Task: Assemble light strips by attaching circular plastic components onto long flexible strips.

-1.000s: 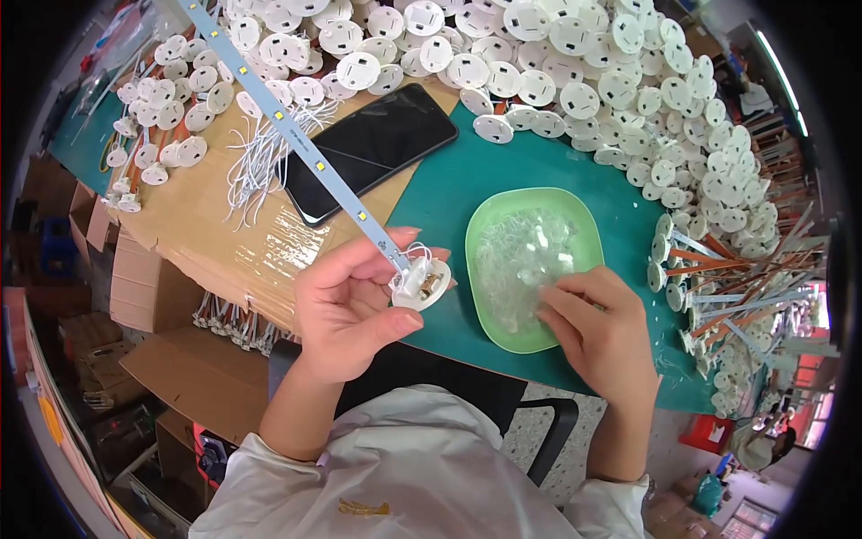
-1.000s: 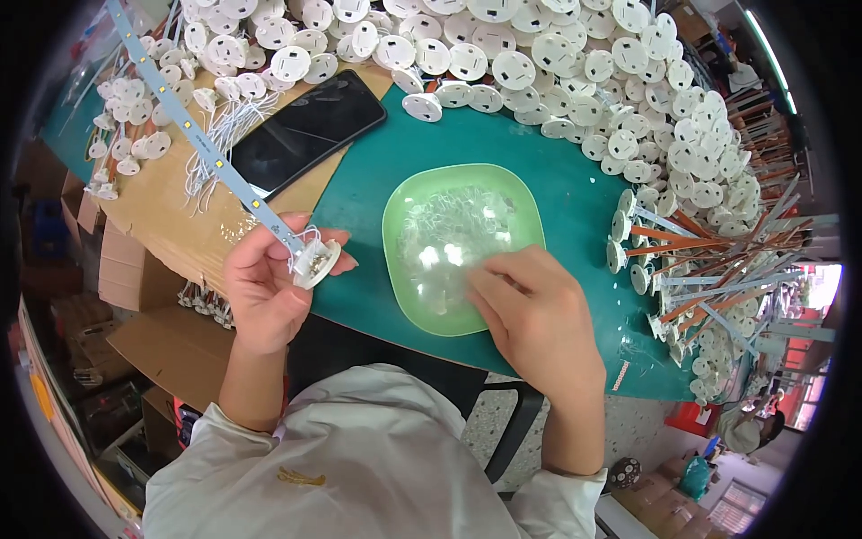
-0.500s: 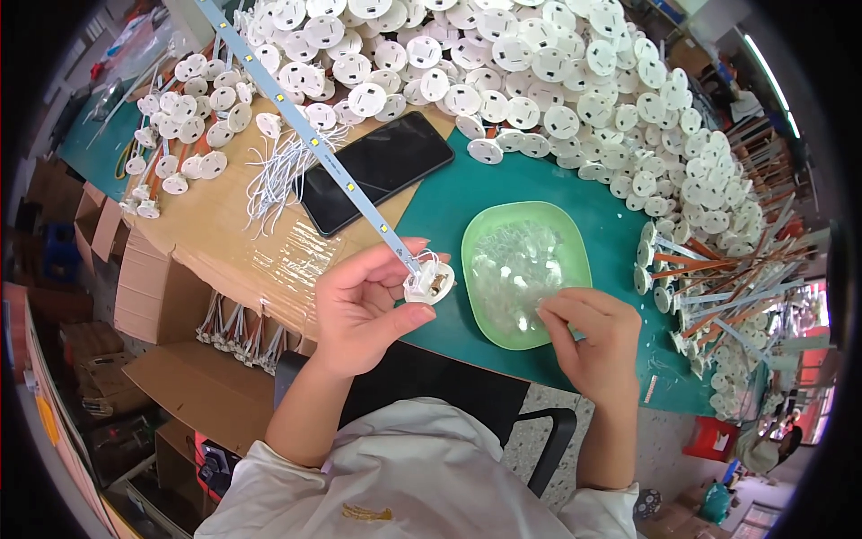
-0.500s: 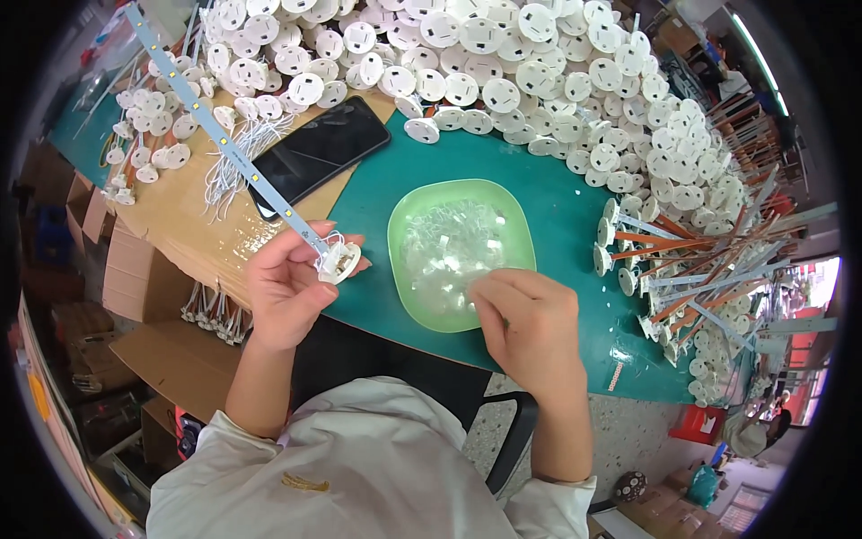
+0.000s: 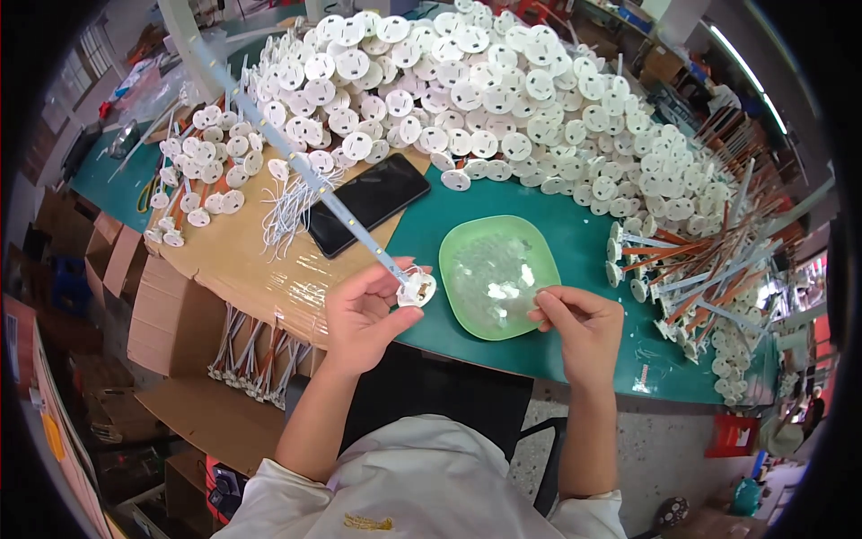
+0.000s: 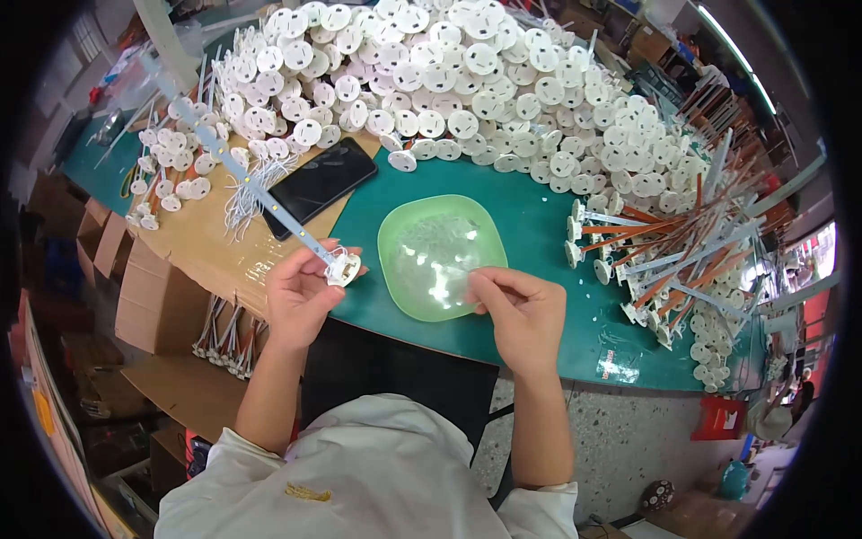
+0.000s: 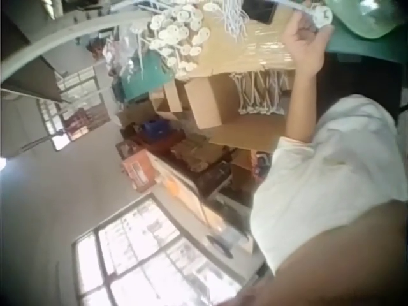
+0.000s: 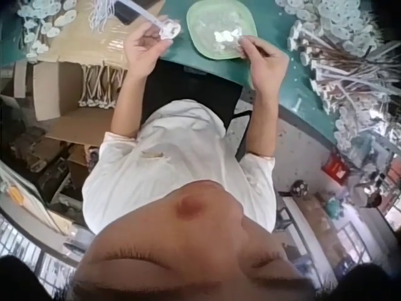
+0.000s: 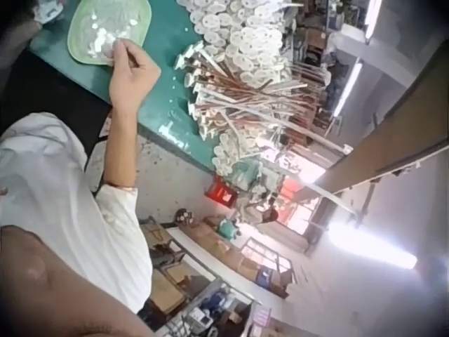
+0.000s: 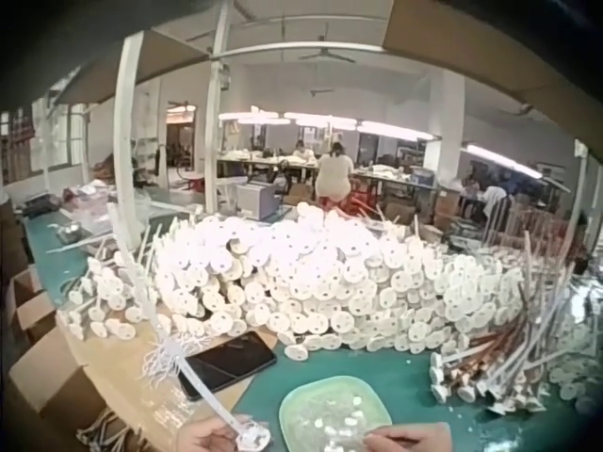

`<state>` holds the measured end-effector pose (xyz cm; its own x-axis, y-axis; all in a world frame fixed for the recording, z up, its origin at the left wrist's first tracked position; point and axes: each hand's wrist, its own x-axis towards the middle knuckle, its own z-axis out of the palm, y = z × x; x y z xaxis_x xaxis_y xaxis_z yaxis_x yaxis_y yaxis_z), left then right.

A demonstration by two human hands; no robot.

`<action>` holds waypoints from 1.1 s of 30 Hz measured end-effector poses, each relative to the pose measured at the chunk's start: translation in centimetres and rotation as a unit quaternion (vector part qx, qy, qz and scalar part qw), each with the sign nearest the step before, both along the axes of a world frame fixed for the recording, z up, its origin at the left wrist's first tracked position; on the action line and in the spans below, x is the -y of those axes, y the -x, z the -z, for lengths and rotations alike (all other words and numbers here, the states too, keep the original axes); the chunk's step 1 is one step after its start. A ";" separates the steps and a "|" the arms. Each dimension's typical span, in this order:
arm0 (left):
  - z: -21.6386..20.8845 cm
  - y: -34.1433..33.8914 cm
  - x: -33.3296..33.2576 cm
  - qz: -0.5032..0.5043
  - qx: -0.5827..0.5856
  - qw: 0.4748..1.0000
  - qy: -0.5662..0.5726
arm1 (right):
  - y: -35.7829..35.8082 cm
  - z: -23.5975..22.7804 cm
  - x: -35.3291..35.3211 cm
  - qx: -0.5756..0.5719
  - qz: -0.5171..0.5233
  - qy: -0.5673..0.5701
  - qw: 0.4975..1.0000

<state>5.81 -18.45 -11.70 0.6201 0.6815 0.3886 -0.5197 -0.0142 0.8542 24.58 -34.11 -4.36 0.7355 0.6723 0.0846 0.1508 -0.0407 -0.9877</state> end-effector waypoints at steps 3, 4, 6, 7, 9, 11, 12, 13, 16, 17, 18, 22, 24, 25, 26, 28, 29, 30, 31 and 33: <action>-0.4 0.1 2.2 -0.038 0.036 0.999 0.009 | 0.4 -0.5 0.8 -0.073 -0.032 -0.018 0.997; -0.9 -0.1 3.6 -0.036 0.084 0.995 0.029 | 1.1 -0.9 1.1 -0.104 -0.054 -0.020 0.993; -3.4 -0.5 5.6 0.014 0.154 0.987 0.046 | 2.7 -1.7 1.8 -0.142 -0.082 -0.023 0.986; -4.2 -0.6 6.3 0.042 0.162 0.984 0.055 | 3.3 -1.6 2.1 -0.141 -0.083 -0.026 0.986; -5.5 -0.9 7.8 0.066 0.181 0.978 0.083 | 4.3 -1.4 2.7 -0.201 -0.148 -0.064 0.966; -6.4 -1.1 9.3 0.093 0.178 0.972 0.122 | 5.6 -0.7 4.0 -0.170 -0.172 -0.036 0.970; -6.3 -1.2 9.7 0.113 0.187 0.967 0.134 | 6.5 -0.4 4.4 -0.174 -0.180 -0.014 0.968; -6.4 -0.9 10.0 0.131 0.150 0.970 0.142 | 7.0 -0.3 4.8 -0.152 -0.208 0.026 0.966; -6.0 -0.4 11.3 0.137 0.110 0.979 0.105 | 8.1 1.1 6.3 -0.178 -0.221 -0.018 0.959; -5.9 0.1 11.8 0.142 0.094 0.979 0.113 | 8.4 0.8 6.7 -0.161 -0.219 -0.012 0.962; -6.2 0.4 12.2 0.162 0.106 0.974 0.121 | 8.5 0.8 7.1 -0.120 -0.218 -0.005 0.968; -6.3 0.6 13.1 0.186 0.072 0.973 0.113 | 8.6 1.1 8.5 0.032 -0.195 0.005 0.980; -6.6 0.9 13.2 0.208 0.054 0.970 0.113 | 8.4 0.9 8.9 0.107 -0.203 0.029 0.973; -6.7 0.9 13.3 0.227 0.031 0.966 0.123 | 8.5 0.3 9.2 0.211 -0.207 0.037 0.955; -6.3 0.3 13.1 0.242 0.067 0.966 0.061 | 8.8 0.2 9.4 0.219 -0.196 0.038 0.955; -6.2 -0.1 13.3 0.225 0.073 0.971 0.041 | 9.5 -0.5 9.7 0.244 -0.183 0.067 0.950; -6.1 -0.1 13.4 0.208 0.076 0.975 0.026 | 9.7 -0.6 9.7 0.248 -0.180 0.063 0.950; -5.9 -0.2 13.6 0.209 0.078 0.975 0.021 | 9.7 -0.5 9.7 0.257 -0.164 0.061 0.950; -5.7 -0.3 14.0 0.160 0.102 0.981 0.042 | 9.8 -0.6 9.7 0.266 -0.148 0.058 0.951; -5.0 -0.3 14.4 0.110 0.126 0.984 0.063 | 10.4 -0.8 9.2 0.270 -0.125 0.019 0.954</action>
<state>6.07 -32.89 -6.70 0.6522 0.5947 0.4702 -0.6945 0.2201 0.6850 14.21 -43.34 -3.60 0.4077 0.8307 0.3792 0.6477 0.0296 -0.7613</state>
